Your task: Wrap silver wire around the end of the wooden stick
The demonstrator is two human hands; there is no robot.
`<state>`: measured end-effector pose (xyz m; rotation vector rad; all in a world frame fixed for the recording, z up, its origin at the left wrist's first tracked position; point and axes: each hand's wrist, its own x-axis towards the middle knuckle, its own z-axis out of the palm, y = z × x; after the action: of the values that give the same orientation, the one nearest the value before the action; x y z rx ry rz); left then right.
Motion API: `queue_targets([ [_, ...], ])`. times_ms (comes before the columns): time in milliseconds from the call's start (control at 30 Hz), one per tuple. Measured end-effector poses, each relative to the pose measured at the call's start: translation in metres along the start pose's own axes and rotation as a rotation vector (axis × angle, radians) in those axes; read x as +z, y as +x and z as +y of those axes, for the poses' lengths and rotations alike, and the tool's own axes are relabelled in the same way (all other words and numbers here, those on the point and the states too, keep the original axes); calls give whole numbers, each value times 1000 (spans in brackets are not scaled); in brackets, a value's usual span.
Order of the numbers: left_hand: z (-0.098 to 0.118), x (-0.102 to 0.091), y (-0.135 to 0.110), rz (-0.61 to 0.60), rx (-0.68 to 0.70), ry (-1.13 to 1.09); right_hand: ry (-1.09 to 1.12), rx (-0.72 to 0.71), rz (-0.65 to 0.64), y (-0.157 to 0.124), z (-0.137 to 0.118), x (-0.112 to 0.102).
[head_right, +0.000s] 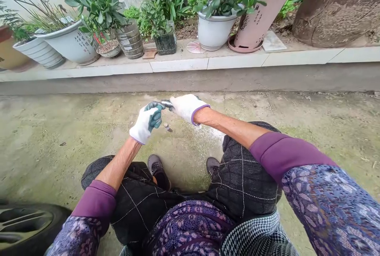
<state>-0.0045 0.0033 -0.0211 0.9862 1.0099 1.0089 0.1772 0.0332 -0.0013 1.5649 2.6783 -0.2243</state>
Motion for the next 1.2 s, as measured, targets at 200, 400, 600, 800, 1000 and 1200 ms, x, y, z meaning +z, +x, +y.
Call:
queue_targets([
  [200, -5, 4, 1, -69, -10, 94, 355, 65, -22, -5, 12, -13],
  [400, 3, 9, -1, -63, 4, 350, 798, 99, -166, -23, 19, -17],
  [600, 7, 12, -3, -53, 5, 274, 1164, 145, -273, -36, 19, -30],
  [800, 16, 15, -9, -148, 28, 165, 1437, -110, -542, -39, 28, -28],
  [1000, 13, 18, 1, 119, 73, 122, 845, 54, 35, -17, 8, -17],
  [1200, 15, 15, 4, 14, 74, 100, 330, 135, 168, -16, 2, -24],
])
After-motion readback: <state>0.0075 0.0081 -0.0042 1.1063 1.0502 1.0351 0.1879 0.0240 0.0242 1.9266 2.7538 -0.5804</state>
